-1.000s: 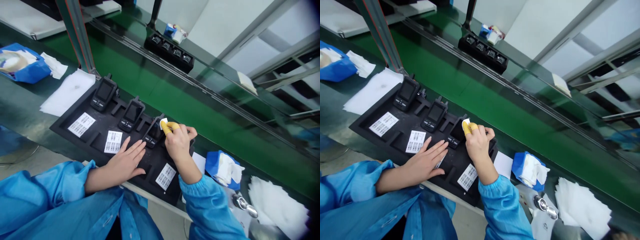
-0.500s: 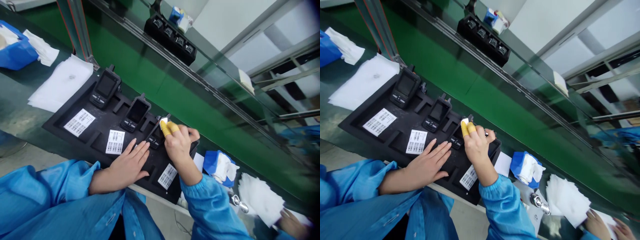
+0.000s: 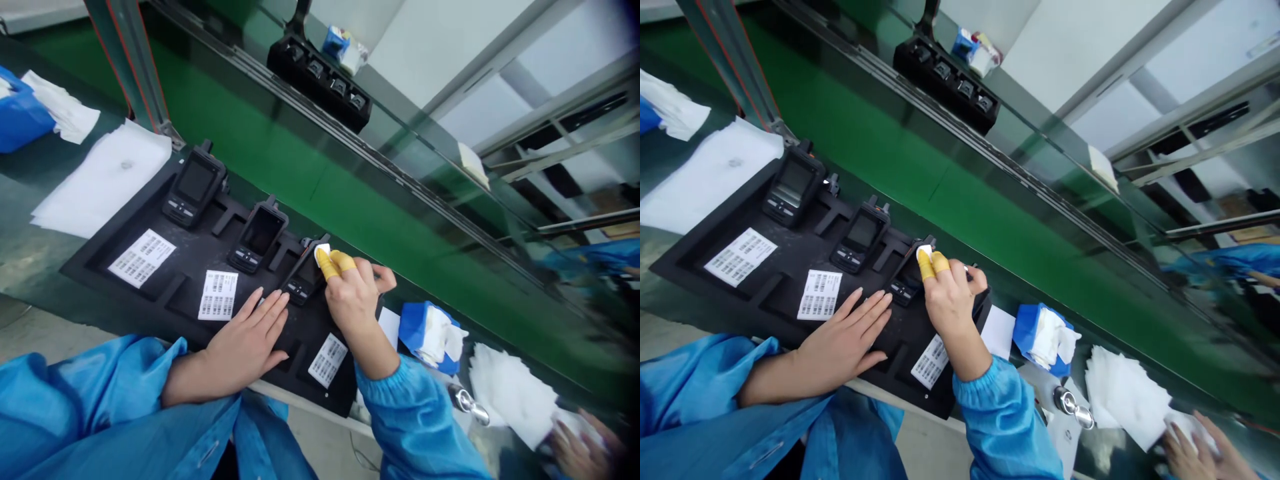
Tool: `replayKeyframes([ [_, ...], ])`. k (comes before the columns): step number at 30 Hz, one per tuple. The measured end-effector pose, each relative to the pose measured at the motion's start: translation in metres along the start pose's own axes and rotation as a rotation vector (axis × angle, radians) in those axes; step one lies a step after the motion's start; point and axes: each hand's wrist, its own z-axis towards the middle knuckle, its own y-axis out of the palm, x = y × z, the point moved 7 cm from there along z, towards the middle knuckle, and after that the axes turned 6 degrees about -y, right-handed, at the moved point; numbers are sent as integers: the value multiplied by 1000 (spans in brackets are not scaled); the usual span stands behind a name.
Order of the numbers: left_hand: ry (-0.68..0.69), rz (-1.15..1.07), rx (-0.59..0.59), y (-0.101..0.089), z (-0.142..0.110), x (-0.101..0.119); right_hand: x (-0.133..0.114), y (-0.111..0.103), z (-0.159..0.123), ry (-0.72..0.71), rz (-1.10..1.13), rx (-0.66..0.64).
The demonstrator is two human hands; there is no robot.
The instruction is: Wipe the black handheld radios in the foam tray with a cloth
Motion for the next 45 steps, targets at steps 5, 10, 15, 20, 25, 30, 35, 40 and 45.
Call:
replayKeyframes([
  [5,-15,-30,2,0,-1,0,-15,-13,-33,44,57,-17],
  [10,-13,-31,3,1,0,0,-51,-20,-35,-74,177,-94],
  [15,-18,-7,-33,1,1,-1,-26,-7,3,-49,57,-23],
  [20,-23,-19,-49,0,2,0,11,1,-7,90,98,73],
  [25,-34,-41,-69,2,2,0,-21,-13,-46,39,149,-29],
  [30,-18,-29,-54,0,2,1,-42,-24,-38,-86,206,-29],
  [35,-15,-18,-36,-2,2,1,-12,-9,-11,25,24,-4],
  [40,-15,-19,-56,1,0,1,-42,-13,-23,-147,166,-61],
  [45,-13,-34,-63,-1,0,1,-23,-9,-9,-35,113,-42],
])
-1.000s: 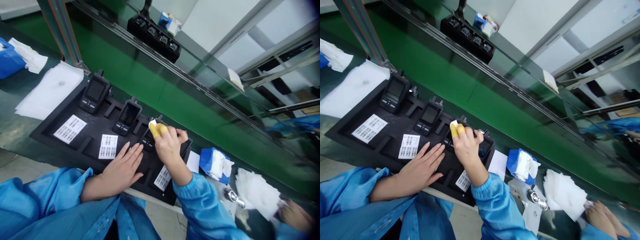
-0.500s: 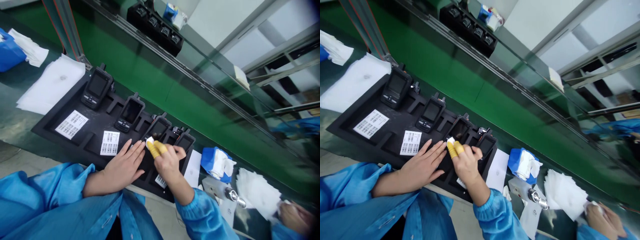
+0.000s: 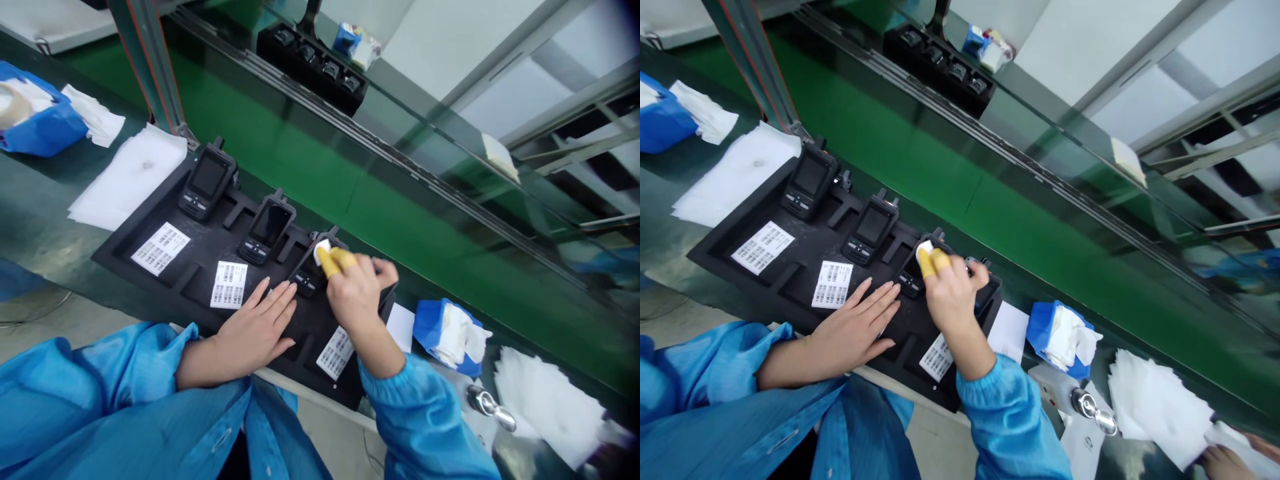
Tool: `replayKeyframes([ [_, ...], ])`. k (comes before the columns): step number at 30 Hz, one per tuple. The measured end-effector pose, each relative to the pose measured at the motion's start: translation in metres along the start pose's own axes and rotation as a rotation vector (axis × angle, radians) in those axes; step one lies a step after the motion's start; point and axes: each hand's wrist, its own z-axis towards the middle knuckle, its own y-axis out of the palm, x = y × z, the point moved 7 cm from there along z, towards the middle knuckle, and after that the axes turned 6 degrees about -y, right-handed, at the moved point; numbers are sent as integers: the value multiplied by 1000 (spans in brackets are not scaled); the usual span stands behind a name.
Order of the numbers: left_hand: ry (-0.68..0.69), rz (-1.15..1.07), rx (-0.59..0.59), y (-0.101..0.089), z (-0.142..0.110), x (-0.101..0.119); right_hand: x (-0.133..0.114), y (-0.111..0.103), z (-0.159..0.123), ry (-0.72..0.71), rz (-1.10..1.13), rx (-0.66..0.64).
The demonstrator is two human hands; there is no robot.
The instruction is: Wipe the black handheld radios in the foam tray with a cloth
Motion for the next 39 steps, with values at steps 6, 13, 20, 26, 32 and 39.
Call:
replayKeyframes([
  [6,-123,-74,-18,-11,-3,-10,-19,-2,-2,-83,48,15],
  [13,-82,-39,-41,-5,-2,-8,-22,-4,0,-93,33,23],
  [20,-93,-10,-37,-5,-1,-7,28,6,1,69,-46,12],
  [26,-102,-30,-51,-2,-2,-8,-22,-2,-46,29,106,-44],
  [32,-86,-70,-32,-3,-3,-8,-15,-21,-35,114,134,-41],
  [39,-125,-149,120,-34,-22,-44,-4,-12,48,90,28,69],
])
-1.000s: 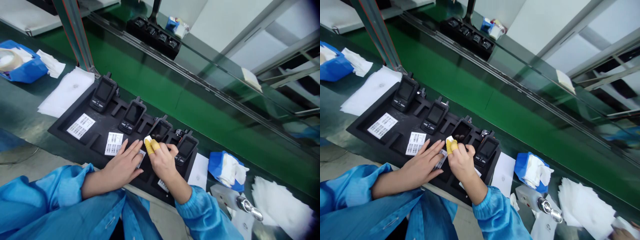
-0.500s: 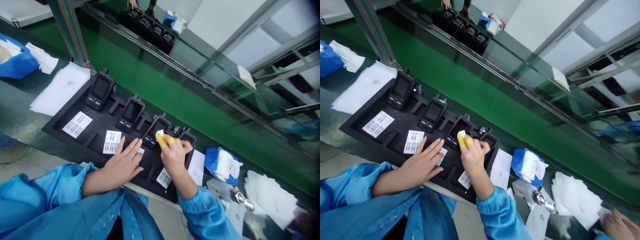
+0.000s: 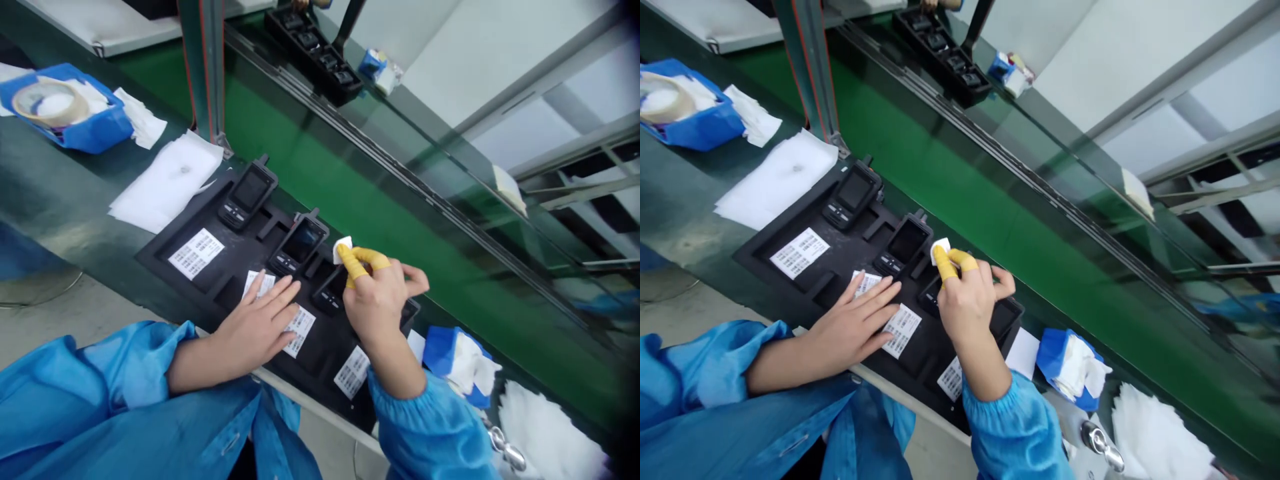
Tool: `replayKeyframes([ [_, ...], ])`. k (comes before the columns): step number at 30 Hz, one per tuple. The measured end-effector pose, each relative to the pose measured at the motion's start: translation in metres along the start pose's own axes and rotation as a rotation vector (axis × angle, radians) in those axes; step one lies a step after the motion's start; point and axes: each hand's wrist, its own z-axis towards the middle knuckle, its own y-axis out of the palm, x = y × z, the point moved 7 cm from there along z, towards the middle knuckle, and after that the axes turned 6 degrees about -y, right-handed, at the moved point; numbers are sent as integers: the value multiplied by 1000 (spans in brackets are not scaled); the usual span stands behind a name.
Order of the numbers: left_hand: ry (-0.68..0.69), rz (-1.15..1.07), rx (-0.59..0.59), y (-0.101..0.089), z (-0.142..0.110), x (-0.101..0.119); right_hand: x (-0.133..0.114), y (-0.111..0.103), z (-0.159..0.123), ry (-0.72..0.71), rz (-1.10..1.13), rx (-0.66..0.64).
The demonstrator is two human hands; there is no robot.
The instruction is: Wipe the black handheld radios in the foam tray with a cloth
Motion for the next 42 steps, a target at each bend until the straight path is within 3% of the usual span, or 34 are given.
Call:
replayKeyframes([
  [4,-65,73,27,-7,-6,-31,-23,27,29,-91,-47,11],
  [7,-60,99,6,-2,-7,-40,-36,39,24,-129,-70,-45],
  [13,-64,93,3,1,-5,-38,-74,28,-14,-337,63,-95],
  [16,-69,87,-11,2,-6,-38,-67,32,0,-334,16,-62],
  [20,-75,93,-31,3,-7,-38,-45,42,29,-182,-121,24],
  [27,-107,98,-49,4,-8,-38,-86,37,3,-342,48,-112],
  [30,-101,98,-53,5,-8,-37,-80,36,10,-324,-16,-71],
  [35,-121,107,-56,2,-5,-37,-42,44,34,-217,-161,73],
  [39,-128,111,-60,-2,-3,-36,-28,43,20,-156,-182,130],
  [42,-131,115,-72,-2,-2,-36,-36,37,-1,-147,-155,78],
])
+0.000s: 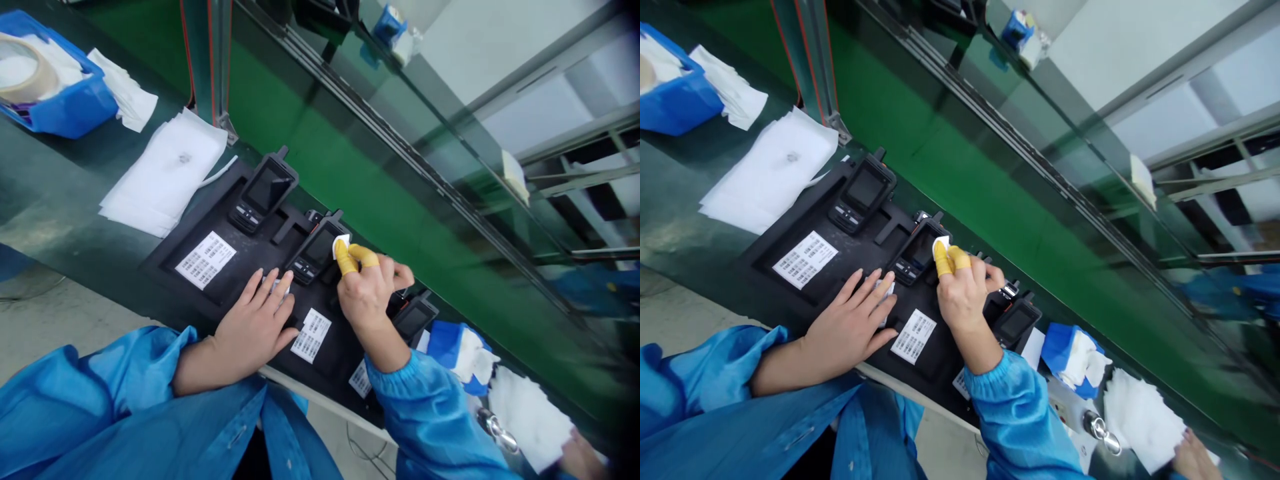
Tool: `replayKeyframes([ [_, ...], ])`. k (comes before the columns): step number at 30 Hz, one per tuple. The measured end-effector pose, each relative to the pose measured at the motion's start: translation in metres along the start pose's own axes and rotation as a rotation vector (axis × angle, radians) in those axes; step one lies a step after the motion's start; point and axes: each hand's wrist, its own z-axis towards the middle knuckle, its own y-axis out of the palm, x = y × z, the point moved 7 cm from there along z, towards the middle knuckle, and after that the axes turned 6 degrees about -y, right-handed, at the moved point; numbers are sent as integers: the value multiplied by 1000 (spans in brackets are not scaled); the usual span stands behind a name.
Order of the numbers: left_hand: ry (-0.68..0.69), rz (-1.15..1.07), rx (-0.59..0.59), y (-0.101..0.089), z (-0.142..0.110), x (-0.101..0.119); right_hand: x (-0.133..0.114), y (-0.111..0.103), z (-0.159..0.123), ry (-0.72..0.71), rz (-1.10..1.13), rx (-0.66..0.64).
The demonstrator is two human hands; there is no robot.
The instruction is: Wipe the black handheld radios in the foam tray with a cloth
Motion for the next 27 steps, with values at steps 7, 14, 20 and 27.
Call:
replayKeyframes([
  [7,3,-9,25,2,-1,0,-46,-15,-3,-156,140,-135],
  [14,8,-16,29,3,-2,0,-8,10,35,-66,-1,-62],
  [20,9,-19,4,2,-1,1,-7,4,3,-4,117,-103],
  [27,12,2,7,3,-1,0,-52,-17,-9,-164,264,-186],
])
